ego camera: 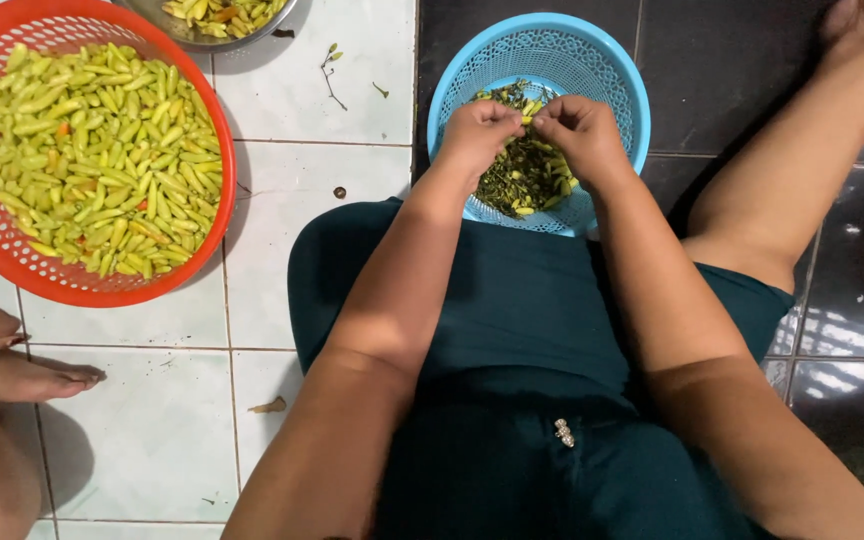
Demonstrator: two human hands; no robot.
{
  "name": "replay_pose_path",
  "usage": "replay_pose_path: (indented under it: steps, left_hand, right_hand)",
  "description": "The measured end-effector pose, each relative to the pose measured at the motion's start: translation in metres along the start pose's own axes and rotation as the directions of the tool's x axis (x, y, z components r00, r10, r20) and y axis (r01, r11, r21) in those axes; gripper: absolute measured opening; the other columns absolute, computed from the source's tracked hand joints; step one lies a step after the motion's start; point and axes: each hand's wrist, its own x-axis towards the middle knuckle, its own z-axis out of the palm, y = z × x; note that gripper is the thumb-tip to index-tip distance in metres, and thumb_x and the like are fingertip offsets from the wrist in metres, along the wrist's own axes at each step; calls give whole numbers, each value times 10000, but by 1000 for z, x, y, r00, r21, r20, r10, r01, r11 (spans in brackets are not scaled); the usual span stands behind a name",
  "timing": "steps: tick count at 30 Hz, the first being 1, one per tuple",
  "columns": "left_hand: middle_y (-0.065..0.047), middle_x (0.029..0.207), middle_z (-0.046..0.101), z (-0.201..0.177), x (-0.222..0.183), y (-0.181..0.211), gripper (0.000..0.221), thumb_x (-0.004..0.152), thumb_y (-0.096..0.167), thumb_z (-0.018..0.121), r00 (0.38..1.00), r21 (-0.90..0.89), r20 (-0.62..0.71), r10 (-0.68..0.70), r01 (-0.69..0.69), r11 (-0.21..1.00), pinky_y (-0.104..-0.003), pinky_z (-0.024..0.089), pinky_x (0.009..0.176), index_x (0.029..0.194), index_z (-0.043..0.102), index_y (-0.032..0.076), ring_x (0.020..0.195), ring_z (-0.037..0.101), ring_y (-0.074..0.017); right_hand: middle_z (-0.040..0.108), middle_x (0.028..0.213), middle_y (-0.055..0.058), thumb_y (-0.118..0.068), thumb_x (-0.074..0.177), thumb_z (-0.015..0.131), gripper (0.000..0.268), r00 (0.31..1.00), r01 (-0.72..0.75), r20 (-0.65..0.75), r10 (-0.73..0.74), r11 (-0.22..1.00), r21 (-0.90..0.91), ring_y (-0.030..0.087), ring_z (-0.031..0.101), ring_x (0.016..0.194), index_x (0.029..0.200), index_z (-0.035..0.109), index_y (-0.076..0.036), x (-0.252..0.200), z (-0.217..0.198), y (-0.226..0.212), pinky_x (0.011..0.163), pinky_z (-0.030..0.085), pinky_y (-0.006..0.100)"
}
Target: Removing stems from green and yellow chilies by hand and sorting them into a basket.
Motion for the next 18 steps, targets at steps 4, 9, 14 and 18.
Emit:
replay_pose_path:
  steps: [4, 9, 14, 18]
  left_hand:
    - [-44, 931, 792, 0, 13, -16, 93, 894, 209, 758, 980, 81, -32, 196, -193, 978, -439, 618, 843, 917, 781, 121, 913, 751, -219]
    - [-36, 940, 796, 1, 14, -19, 118, 905, 241, 738, 920, 281, -63, 387, -355, 892, -425, 605, 803, 922, 773, 129, 916, 746, -235]
    - [-49, 979, 753, 0, 8, -13, 101, 939, 244, 689, 919, 262, -187, 347, -294, 919, -490, 614, 793, 951, 741, 158, 911, 724, -286]
    - [-169, 1049, 709, -8, -5, 10, 116, 1007, 159, 577, 988, -361, -152, 14, -69, 930, -335, 471, 574, 1046, 620, 58, 644, 571, -140]
  right_hand:
    - [693, 851, 12, -170, 1033, 721, 116, 998, -57, -18, 59, 992, 116, 120, 627, 819, 935, 705, -109, 5, 2, 8, 789, 503, 329]
    - [655, 811, 4, -112, 1063, 729, 183, 994, 29, -103, -36, 998, -60, 113, 613, 770, 900, 646, -121, 8, 8, 16, 697, 491, 319]
    - [575, 815, 78, -46, 1012, 679, 166, 945, 162, -205, -256, 907, -388, 241, 510, 727, 916, 554, -98, 20, 15, 48, 621, 373, 421]
    - [600, 1273, 152, -180, 832, 830, 476, 993, 60, -13, -115, 602, -796, 423, 506, 1148, 1289, 699, -164, 28, 24, 69, 854, 401, 560]
